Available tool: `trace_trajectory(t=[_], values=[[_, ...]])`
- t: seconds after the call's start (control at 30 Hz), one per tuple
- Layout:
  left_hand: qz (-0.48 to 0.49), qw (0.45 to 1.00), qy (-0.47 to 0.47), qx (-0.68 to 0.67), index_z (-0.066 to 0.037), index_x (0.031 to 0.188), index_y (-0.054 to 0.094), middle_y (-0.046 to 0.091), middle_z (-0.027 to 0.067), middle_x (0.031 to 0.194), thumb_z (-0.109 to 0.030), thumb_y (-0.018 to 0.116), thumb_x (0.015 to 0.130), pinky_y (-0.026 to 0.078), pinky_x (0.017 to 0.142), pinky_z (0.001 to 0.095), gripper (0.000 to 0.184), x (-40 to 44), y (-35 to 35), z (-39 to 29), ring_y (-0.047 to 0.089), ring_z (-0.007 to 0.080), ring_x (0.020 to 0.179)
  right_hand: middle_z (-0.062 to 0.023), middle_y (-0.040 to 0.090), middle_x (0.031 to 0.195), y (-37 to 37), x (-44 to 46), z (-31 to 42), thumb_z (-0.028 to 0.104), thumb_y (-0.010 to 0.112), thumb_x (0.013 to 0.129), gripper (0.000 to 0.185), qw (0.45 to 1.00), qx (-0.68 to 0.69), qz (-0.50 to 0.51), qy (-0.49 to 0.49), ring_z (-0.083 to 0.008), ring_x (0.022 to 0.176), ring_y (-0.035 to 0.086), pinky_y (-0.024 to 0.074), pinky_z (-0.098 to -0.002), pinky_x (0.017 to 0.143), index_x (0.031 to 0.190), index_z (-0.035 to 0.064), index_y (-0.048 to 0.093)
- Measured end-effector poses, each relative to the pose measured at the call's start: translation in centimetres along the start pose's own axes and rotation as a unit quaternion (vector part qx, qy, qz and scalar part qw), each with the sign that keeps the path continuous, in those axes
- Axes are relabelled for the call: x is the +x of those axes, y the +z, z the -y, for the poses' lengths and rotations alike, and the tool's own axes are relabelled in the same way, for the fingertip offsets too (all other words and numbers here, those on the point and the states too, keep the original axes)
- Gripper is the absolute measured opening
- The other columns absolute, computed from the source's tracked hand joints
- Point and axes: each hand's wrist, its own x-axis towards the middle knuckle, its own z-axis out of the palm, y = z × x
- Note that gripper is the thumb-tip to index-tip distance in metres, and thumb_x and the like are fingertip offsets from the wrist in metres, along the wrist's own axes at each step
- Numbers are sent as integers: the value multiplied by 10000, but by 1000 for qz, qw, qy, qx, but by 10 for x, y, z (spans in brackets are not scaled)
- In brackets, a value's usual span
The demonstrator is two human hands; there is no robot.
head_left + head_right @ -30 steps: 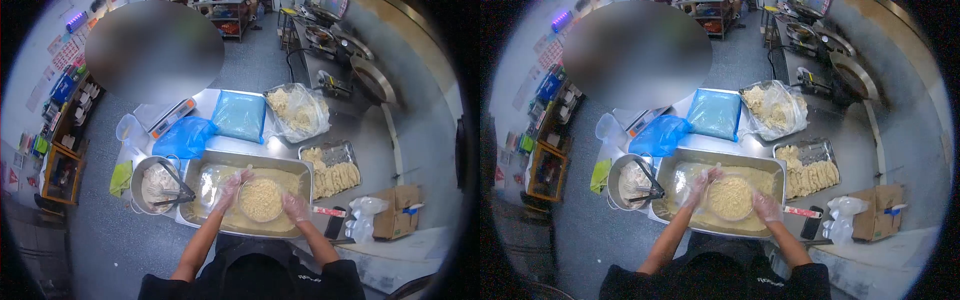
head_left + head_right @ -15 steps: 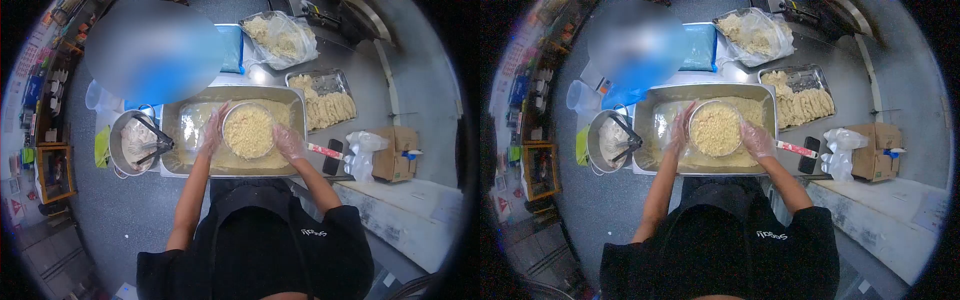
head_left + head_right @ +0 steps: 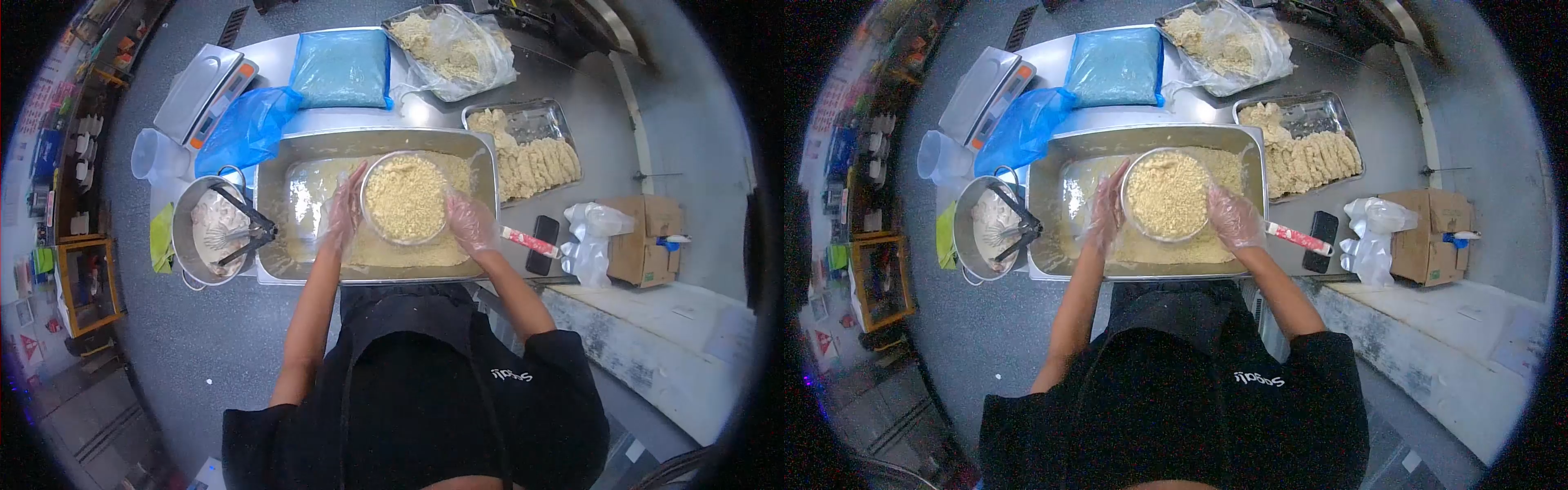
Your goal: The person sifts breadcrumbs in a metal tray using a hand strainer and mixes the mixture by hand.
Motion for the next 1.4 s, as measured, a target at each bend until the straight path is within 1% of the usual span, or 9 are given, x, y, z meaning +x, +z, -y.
trace_trajectory(t=[0.33, 0.43, 0.53, 0.63, 1.03, 1.13, 1.23, 1.33, 1.4], values=[[9, 1000, -3, 5, -48, 1307, 325, 370, 93, 1319, -514, 351, 846, 295, 1001, 335, 656, -2, 1, 0, 362, 215, 1206, -197, 594, 721, -11, 5, 6, 300, 390, 866, 299, 998, -7, 54, 10, -365, 670, 590, 472, -467, 611, 824, 69, 574], [-4, 998, -46, -30, -48, 1305, 330, 381, 85, 1313, -511, 355, 843, 300, 995, 346, 654, -3, 3, -6, 369, 223, 1200, -202, 594, 740, 4, 17, -5, 294, 389, 867, 294, 999, 3, -21, -27, -365, 676, 587, 468, -466, 622, 832, 69, 575], [-24, 997, -69, -6, -46, 1299, 340, 403, 83, 1297, -483, 354, 857, 307, 991, 347, 621, 3, -3, 2, 380, 229, 1192, -203, 594, 746, -15, 2, 13, 300, 403, 860, 290, 997, -16, 30, -70, -362, 686, 588, 467, -456, 622, 840, 64, 571], [-35, 996, -79, 16, -60, 1308, 322, 373, 111, 1312, -517, 257, 873, 296, 1002, 351, 634, -4, 10, -10, 367, 232, 1201, -180, 591, 702, -3, 10, 5, 287, 430, 847, 286, 998, 29, -52, 15, -357, 642, 577, 455, -455, 589, 765, 64, 589], [-11, 999, -29, 15, -45, 1289, 354, 383, 146, 1295, -587, 259, 844, 275, 1014, 364, 708, -4, 5, -12, 364, 244, 1198, -164, 574, 616, 3, -5, 1, 281, 454, 837, 250, 997, -10, 7, -81, -357, 574, 568, 460, -449, 515, 749, 78, 570], [19, 999, -27, -34, -50, 1298, 340, 378, 148, 1298, -596, 248, 841, 271, 1018, 373, 718, 2, -6, 3, 362, 253, 1198, -164, 570, 608, 20, -2, -10, 274, 457, 838, 238, 993, -28, -66, -97, -352, 557, 567, 458, -444, 496, 736, 85, 560], [64, 984, -97, -137, -44, 1303, 323, 375, 149, 1299, -592, 236, 842, 274, 1018, 381, 721, -4, 1, -6, 354, 258, 1204, -172, 609, 760, -14, -14, 19, 311, 409, 856, 299, 992, -21, 108, -64, -339, 674, 600, 484, -422, 591, 867, 60, 572], [35, 997, -46, -42, -34, 1305, 311, 375, 153, 1298, -604, 246, 831, 283, 1014, 387, 744, -2, 2, -3, 355, 270, 1203, -174, 605, 747, -1, -5, 6, 305, 414, 855, 290, 999, -14, 32, -40, -333, 657, 598, 482, -418, 577, 844, 63, 574], [55, 991, -75, -94, -29, 1302, 314, 375, 155, 1297, -612, 249, 826, 287, 1013, 383, 755, -3, 1, -5, 358, 270, 1201, -170, 585, 663, -4, -10, 11, 307, 432, 853, 273, 996, -15, 18, -88, -344, 594, 581, 464, -437, 529, 777, 78, 559]])
